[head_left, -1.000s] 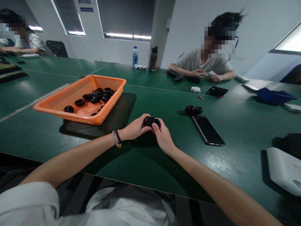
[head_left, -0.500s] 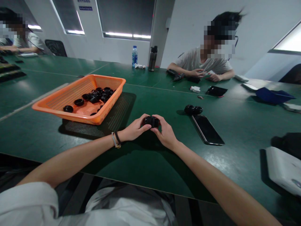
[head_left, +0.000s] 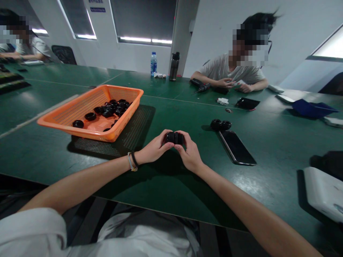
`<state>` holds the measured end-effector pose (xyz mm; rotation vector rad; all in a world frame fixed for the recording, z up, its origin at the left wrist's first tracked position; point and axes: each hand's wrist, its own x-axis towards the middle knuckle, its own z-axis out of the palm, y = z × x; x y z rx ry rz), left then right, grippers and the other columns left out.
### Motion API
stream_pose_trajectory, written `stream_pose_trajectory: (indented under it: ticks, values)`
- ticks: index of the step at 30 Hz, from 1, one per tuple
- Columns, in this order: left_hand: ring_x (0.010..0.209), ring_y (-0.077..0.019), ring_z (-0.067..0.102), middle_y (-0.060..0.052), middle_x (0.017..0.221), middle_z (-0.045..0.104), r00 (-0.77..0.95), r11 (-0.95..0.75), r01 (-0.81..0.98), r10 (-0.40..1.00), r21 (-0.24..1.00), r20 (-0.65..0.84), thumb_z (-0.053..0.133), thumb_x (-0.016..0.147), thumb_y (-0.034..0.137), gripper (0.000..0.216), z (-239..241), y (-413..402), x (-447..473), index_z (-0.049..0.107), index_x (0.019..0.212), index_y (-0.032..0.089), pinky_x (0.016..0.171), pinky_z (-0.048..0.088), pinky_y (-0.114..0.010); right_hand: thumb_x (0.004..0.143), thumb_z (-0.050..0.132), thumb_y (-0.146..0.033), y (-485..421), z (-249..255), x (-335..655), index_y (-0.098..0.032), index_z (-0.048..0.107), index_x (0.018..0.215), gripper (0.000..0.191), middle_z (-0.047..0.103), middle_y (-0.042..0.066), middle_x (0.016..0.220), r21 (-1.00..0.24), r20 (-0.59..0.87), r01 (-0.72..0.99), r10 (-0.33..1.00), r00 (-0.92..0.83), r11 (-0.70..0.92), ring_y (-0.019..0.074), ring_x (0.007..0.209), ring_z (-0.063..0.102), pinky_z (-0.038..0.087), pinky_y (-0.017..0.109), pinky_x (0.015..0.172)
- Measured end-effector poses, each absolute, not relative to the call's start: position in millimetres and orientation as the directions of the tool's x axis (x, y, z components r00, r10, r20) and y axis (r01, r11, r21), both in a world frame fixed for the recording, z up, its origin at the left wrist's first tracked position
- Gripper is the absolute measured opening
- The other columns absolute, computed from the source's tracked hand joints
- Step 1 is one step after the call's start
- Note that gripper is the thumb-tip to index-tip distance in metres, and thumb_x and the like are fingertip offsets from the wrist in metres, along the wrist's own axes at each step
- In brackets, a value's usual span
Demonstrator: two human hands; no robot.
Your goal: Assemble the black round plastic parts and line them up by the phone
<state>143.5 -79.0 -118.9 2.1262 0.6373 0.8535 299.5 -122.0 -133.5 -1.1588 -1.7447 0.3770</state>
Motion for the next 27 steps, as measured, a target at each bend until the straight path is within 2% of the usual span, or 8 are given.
stream_pose_trajectory:
  ticks: [14, 19, 27]
  values:
    - [0.079, -0.0175, 0.052, -0.008, 0.092, 0.054, 0.656, -0.686, 0.222, 0.631, 0.692, 0.415, 0.039, 0.083, 0.05, 0.045, -120, -73, 141, 0.041, 0.107, 0.012, 0.073, 0.043, -0.029, 0.079, 0.044, -0.057, -127, -129, 292, -0.018, 0.047, 0.104, 0.046, 0.059, 0.005, 0.084, -0.851, 0.397, 0.38, 0.918, 0.015, 0.362, 0.017, 0.07, 0.055, 0.045, 0.03, 0.063]
    - [0.084, -0.0188, 0.052, -0.01, 0.097, 0.053, 0.662, -0.724, 0.224, 0.604, 0.652, 0.443, 0.038, 0.082, 0.055, 0.05, -121, -70, 140, 0.042, 0.106, 0.011, 0.077, 0.043, -0.031, 0.08, 0.044, -0.055, -128, -128, 289, -0.017, 0.047, 0.104, 0.045, 0.058, 0.005, 0.084, -0.89, 0.341, 0.326, 0.94, 0.013, 0.319, 0.0161, 0.07, 0.055, 0.044, 0.029, 0.063]
    - [0.087, -0.0201, 0.052, -0.01, 0.097, 0.052, 0.686, -0.752, 0.25, 0.582, 0.61, 0.436, 0.042, 0.081, 0.056, 0.05, -120, -65, 139, 0.043, 0.104, 0.013, 0.081, 0.044, -0.033, 0.081, 0.044, -0.053, -129, -129, 287, -0.018, 0.047, 0.1, 0.04, 0.052, 0.0, 0.068, -0.94, 0.266, 0.224, 0.964, 0.006, 0.258, 0.0128, 0.058, 0.05, 0.042, 0.026, 0.055]
